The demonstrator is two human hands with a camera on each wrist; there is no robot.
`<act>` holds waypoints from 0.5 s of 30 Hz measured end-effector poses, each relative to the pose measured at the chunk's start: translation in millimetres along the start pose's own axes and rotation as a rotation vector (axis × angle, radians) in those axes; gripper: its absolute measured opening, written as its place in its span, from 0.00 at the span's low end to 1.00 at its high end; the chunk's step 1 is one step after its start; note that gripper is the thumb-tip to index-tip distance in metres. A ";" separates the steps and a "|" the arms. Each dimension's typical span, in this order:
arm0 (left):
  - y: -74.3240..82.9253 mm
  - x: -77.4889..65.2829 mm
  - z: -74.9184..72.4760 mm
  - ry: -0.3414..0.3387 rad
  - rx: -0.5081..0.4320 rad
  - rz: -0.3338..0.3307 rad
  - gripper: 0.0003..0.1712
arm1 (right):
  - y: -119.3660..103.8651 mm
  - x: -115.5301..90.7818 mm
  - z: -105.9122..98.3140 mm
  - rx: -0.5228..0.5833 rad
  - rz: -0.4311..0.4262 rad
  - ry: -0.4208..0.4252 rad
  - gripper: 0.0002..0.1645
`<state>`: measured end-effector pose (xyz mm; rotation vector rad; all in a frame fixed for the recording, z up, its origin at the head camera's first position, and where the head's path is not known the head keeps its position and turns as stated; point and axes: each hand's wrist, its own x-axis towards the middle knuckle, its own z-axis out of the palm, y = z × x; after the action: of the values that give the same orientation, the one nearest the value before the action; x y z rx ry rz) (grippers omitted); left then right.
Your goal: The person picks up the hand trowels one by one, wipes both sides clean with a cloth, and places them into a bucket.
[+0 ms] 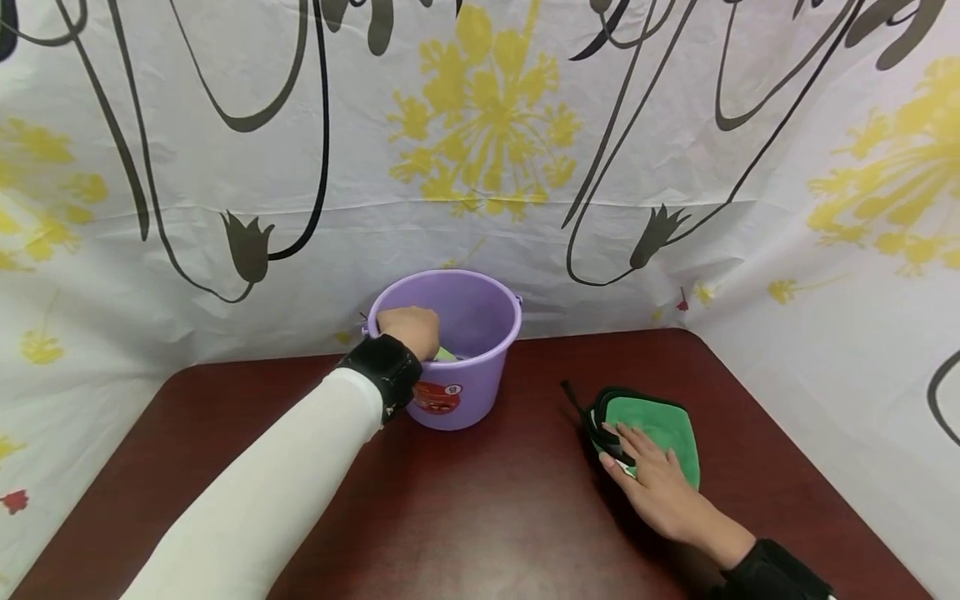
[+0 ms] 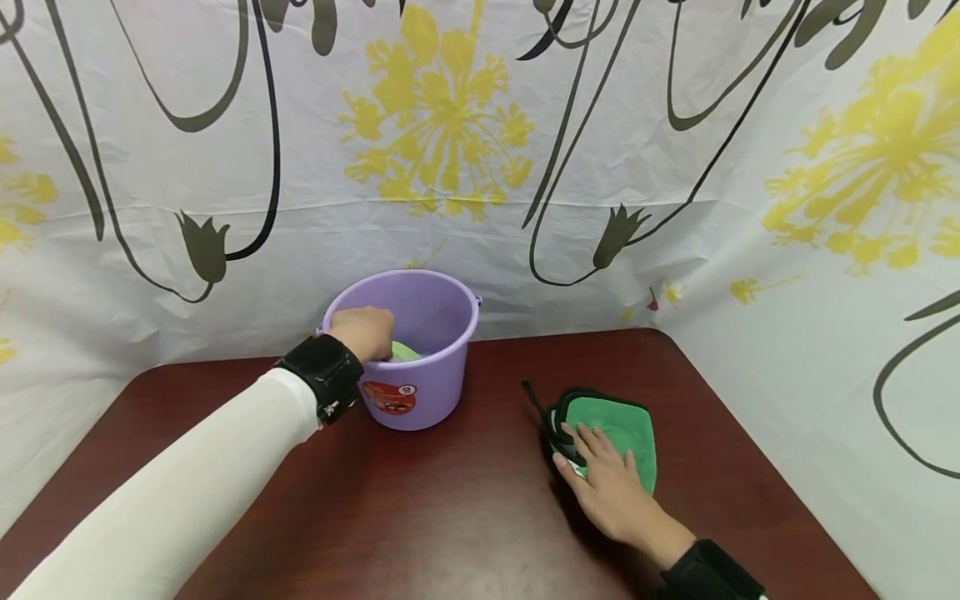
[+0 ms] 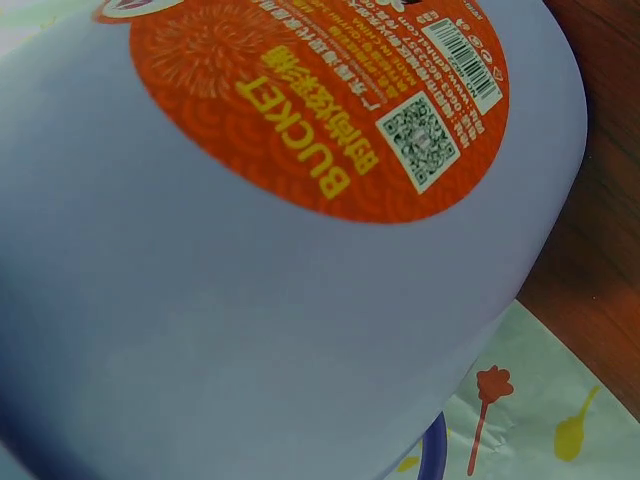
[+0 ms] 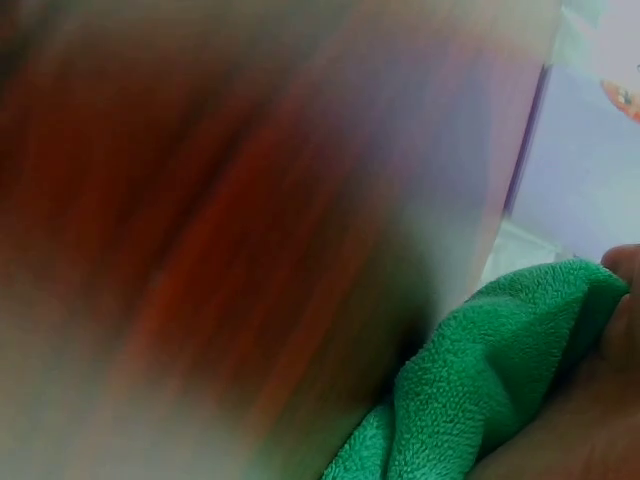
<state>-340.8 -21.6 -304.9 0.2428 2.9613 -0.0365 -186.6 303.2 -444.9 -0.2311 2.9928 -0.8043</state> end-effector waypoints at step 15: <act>1.2 4.4 6.9 0.007 0.012 0.002 0.16 | -0.9 -0.9 7.0 -0.233 -0.065 -0.062 0.41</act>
<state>-343.7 -20.0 -312.5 0.2473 2.9682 -0.0531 -185.0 299.1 -450.5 -0.3539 3.0302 -0.4414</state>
